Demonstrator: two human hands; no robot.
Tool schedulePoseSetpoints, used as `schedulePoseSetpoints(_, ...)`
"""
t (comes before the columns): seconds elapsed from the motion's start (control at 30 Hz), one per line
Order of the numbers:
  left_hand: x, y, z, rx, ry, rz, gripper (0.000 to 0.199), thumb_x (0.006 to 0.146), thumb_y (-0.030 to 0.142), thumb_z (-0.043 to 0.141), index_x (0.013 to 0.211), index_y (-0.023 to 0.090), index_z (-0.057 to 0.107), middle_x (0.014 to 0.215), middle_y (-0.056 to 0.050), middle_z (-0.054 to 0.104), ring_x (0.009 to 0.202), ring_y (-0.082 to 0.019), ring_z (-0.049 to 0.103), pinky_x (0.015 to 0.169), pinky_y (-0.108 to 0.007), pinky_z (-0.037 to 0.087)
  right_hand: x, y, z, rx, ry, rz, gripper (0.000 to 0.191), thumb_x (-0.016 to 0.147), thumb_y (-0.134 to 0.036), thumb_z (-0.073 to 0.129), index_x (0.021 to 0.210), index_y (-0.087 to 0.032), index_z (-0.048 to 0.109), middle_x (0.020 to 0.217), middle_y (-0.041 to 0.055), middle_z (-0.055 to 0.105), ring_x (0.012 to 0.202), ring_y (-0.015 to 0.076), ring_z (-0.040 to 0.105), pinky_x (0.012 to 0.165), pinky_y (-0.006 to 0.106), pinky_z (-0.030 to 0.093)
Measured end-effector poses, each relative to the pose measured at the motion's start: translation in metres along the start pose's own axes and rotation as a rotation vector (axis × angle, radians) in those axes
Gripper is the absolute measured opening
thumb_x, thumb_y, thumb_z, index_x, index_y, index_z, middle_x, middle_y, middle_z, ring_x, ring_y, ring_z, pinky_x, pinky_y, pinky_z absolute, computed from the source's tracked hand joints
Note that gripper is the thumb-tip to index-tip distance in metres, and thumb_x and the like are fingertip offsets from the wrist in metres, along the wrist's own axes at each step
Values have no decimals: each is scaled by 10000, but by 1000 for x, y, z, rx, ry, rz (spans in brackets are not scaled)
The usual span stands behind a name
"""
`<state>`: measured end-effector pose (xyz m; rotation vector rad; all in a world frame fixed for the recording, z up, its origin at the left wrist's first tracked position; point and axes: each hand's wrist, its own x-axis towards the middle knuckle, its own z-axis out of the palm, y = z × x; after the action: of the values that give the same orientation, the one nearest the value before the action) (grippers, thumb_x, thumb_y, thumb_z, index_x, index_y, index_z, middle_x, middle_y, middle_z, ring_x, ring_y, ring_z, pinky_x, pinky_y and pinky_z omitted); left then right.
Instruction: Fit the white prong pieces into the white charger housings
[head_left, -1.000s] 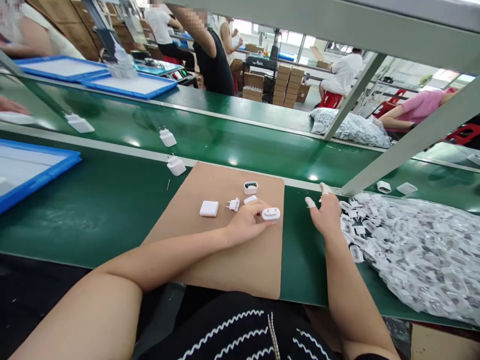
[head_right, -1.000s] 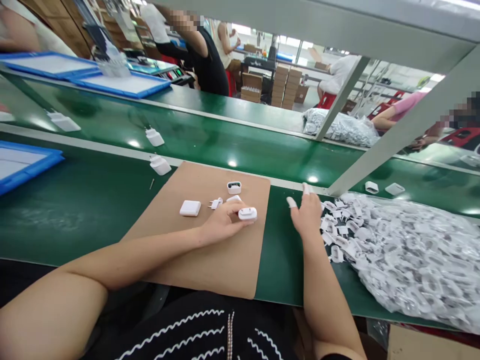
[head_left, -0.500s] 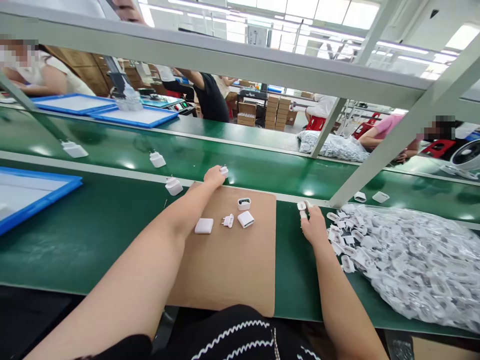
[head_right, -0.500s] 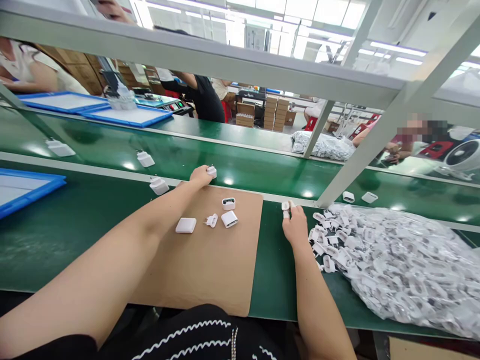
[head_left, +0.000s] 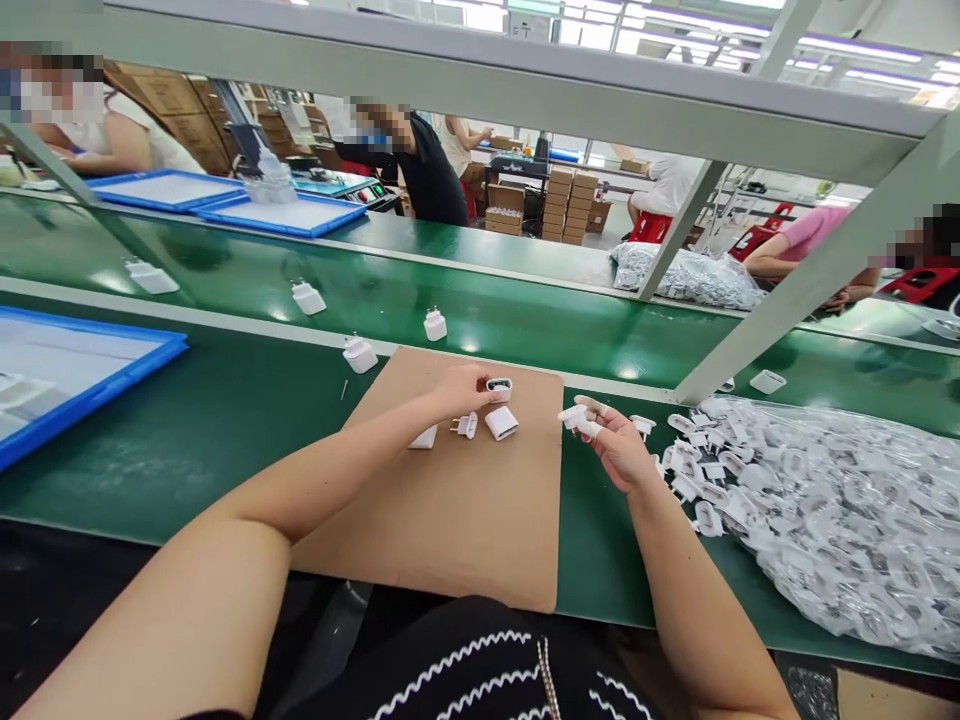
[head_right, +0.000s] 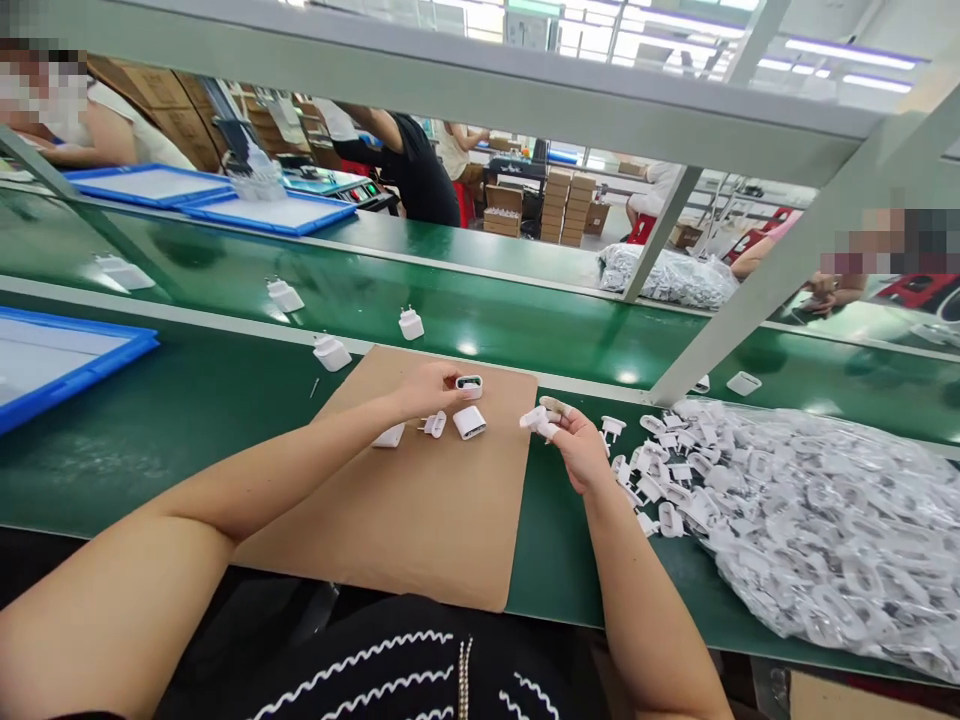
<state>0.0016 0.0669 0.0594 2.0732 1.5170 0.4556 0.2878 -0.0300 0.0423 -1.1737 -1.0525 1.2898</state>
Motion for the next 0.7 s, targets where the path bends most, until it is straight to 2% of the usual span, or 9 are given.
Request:
schedulePoseSetpoints(0.03,-4,6,2,1,52,30,402,837,581,651,953,210,755,999,-61,762,925,-253,688,765,-332,505,-1,1,-1,-65,8,-20,589,676,-387,836,1223,-207,711,1022,70,750,885,209,652,744,323,495)
schedulePoseSetpoints(0.1,-17,18,7,0,160,182,332,863,509,650,954,206,751,996,-70,767,929,-242,682,791,-339,495,-5,2,-2,-299,72,-109,551,763,-409,754,1268,-198,689,1054,89,730,935,236,657,790,354,516)
schedulePoseSetpoints(0.17,-38,29,18,-21,199,376,272,874,447,674,974,204,745,993,-78,768,930,-240,682,825,-357,489,-12,2,-1,-694,146,-226,474,865,-370,636,1305,-198,678,1107,106,691,949,249,649,812,376,515)
schedulePoseSetpoints(0.27,-71,41,42,-87,116,555,203,893,388,694,964,200,727,950,-77,763,892,-235,685,817,-369,489,-20,5,5,-1308,101,-290,412,907,-205,538,1282,-202,710,1148,132,641,943,265,620,769,366,485)
schedulePoseSetpoints(0.33,-87,42,60,-138,61,570,172,898,358,695,944,193,714,928,-80,751,871,-232,682,800,-368,498,-19,9,9,-1483,6,-270,402,895,-122,516,1222,-197,739,1121,143,638,979,279,599,756,354,471)
schedulePoseSetpoints(0.4,-93,39,76,-198,36,529,172,884,330,708,981,188,709,929,-81,737,864,-229,675,793,-364,513,-14,14,10,-1428,-42,-255,365,924,-131,507,1195,-192,743,1059,135,643,972,273,592,772,352,473)
schedulePoseSetpoints(0.5,-91,31,89,-298,36,455,269,854,332,757,1071,182,702,965,-76,721,874,-217,661,806,-354,533,-6,17,8,-995,-12,-183,341,964,-348,591,1247,-193,701,944,77,663,813,219,603,752,354,495)
schedulePoseSetpoints(0.6,-87,26,93,-368,39,434,242,864,357,764,1020,181,704,947,-64,706,845,-196,640,781,-334,526,-6,9,6,-510,-4,-77,522,819,-503,774,1236,-203,678,856,23,672,736,184,612,699,333,508)
schedulePoseSetpoints(0.7,-87,24,94,-384,80,404,197,861,352,766,911,186,673,892,-42,677,807,-178,616,734,-310,499,-15,-6,9,-291,-46,-12,523,724,-457,858,1160,-215,702,831,6,670,724,168,621,669,314,506)
